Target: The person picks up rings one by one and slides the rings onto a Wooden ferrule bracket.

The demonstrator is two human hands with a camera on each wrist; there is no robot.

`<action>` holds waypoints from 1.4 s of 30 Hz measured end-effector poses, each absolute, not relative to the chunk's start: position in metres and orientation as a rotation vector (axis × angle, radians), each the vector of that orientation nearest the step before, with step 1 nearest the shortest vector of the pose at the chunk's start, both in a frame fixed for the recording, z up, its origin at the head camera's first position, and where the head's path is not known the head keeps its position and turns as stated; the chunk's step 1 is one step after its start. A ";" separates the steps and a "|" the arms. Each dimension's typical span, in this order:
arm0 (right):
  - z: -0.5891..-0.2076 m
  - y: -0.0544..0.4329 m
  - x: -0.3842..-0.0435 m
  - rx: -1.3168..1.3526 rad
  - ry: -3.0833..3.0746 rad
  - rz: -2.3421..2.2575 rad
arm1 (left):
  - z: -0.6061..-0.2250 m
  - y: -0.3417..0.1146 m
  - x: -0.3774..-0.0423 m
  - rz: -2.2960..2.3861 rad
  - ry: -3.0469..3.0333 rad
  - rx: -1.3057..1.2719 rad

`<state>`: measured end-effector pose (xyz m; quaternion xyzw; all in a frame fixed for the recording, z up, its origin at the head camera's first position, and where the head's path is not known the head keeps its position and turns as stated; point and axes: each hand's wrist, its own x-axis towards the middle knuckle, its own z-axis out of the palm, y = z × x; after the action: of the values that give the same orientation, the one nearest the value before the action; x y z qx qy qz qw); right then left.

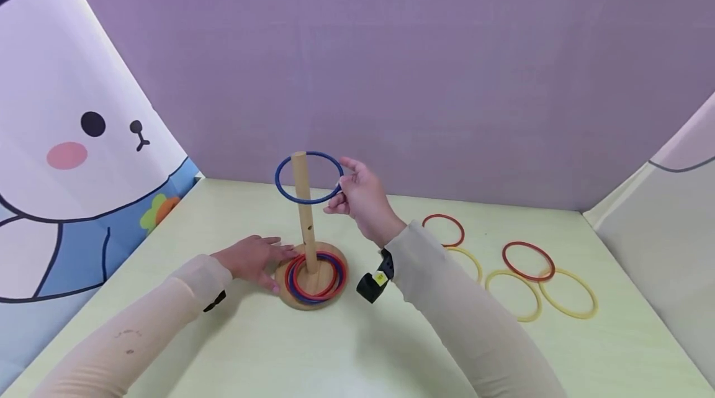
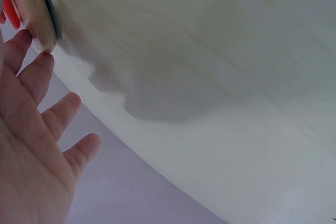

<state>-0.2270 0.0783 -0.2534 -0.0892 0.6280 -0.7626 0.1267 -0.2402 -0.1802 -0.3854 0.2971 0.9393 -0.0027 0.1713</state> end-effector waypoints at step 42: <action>-0.410 0.093 -0.198 -0.273 1.908 -1.956 | -0.392 -0.172 -0.240 -0.028 2.701 0.834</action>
<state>-0.1979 0.0932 -0.4100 -0.0974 0.6814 -0.6983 0.1965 -0.2405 -0.1722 -0.3918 0.2913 0.9436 -0.0098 0.1568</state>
